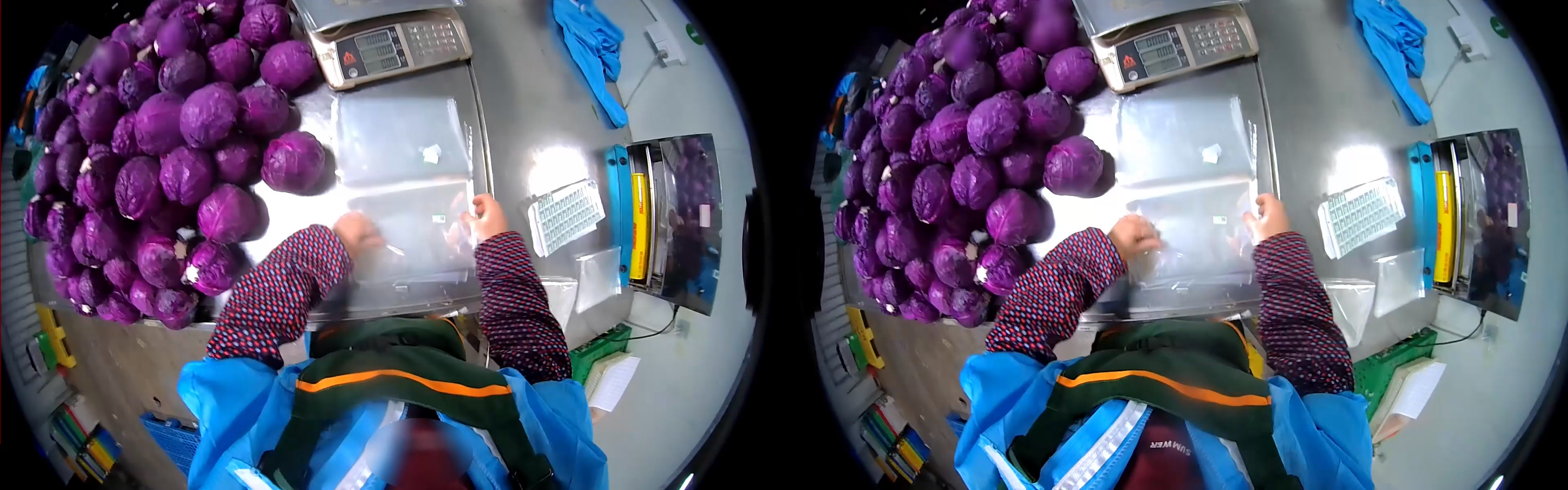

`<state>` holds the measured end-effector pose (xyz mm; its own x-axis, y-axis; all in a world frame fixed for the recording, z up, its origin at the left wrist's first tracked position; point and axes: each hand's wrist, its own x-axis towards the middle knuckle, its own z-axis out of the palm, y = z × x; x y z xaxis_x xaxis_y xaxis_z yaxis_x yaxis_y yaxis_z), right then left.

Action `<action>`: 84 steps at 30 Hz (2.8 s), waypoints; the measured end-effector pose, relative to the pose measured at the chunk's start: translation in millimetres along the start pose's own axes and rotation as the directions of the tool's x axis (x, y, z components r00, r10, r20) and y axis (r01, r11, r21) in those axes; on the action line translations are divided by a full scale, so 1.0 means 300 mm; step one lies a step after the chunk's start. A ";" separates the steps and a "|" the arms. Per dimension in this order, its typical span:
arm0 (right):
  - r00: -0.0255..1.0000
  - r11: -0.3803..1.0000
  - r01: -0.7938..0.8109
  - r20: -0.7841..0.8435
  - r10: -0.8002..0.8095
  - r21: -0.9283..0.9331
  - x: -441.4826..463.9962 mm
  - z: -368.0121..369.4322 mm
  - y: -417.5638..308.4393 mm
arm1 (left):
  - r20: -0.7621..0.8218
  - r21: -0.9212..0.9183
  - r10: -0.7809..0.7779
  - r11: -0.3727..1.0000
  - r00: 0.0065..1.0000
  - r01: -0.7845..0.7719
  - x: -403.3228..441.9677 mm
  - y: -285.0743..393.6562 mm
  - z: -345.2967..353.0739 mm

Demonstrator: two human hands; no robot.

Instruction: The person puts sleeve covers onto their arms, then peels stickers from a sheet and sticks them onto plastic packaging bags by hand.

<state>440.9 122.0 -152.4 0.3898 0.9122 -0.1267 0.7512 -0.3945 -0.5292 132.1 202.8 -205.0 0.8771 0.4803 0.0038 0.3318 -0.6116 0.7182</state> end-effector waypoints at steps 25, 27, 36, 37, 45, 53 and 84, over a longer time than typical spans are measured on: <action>0.969 0.977 0.213 0.128 -0.210 -0.005 0.010 0.112 -0.131 | -0.059 0.279 0.121 0.955 0.991 -0.100 -0.039 0.140 -0.061; 0.946 0.948 0.305 -0.089 -0.313 -0.091 0.014 0.043 -0.085 | 0.005 0.002 0.085 0.996 0.996 -0.085 0.000 0.032 -0.041; 0.971 0.849 -0.177 -0.053 0.233 0.497 -0.183 0.018 0.132 | -0.172 0.160 -0.032 0.985 0.985 0.060 -0.046 0.204 0.002; 0.975 0.874 -0.191 -0.018 0.222 0.447 -0.207 0.070 0.167 | -0.184 0.231 0.012 0.972 0.983 0.032 -0.051 0.185 0.013; 0.918 0.844 -0.299 -0.107 0.381 0.445 -0.333 0.080 0.107 | -0.383 -0.305 -0.409 0.902 0.828 0.305 0.139 -0.002 -0.222; 0.897 0.865 0.436 0.037 -0.441 -0.248 0.172 -0.500 0.366 | -0.455 -0.332 -0.183 0.943 0.871 0.025 0.397 0.519 -0.059; 0.840 0.450 -0.337 0.048 0.541 0.827 -0.051 -0.283 0.235 | -0.166 -0.618 -0.313 0.772 0.935 0.149 0.369 0.591 0.153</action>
<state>533.2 70.7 -116.7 0.7082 0.5576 -0.4330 -0.2337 -0.3936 -0.8891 303.9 118.6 -109.1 0.6588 0.7448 -0.1059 0.1717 -0.0119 0.9851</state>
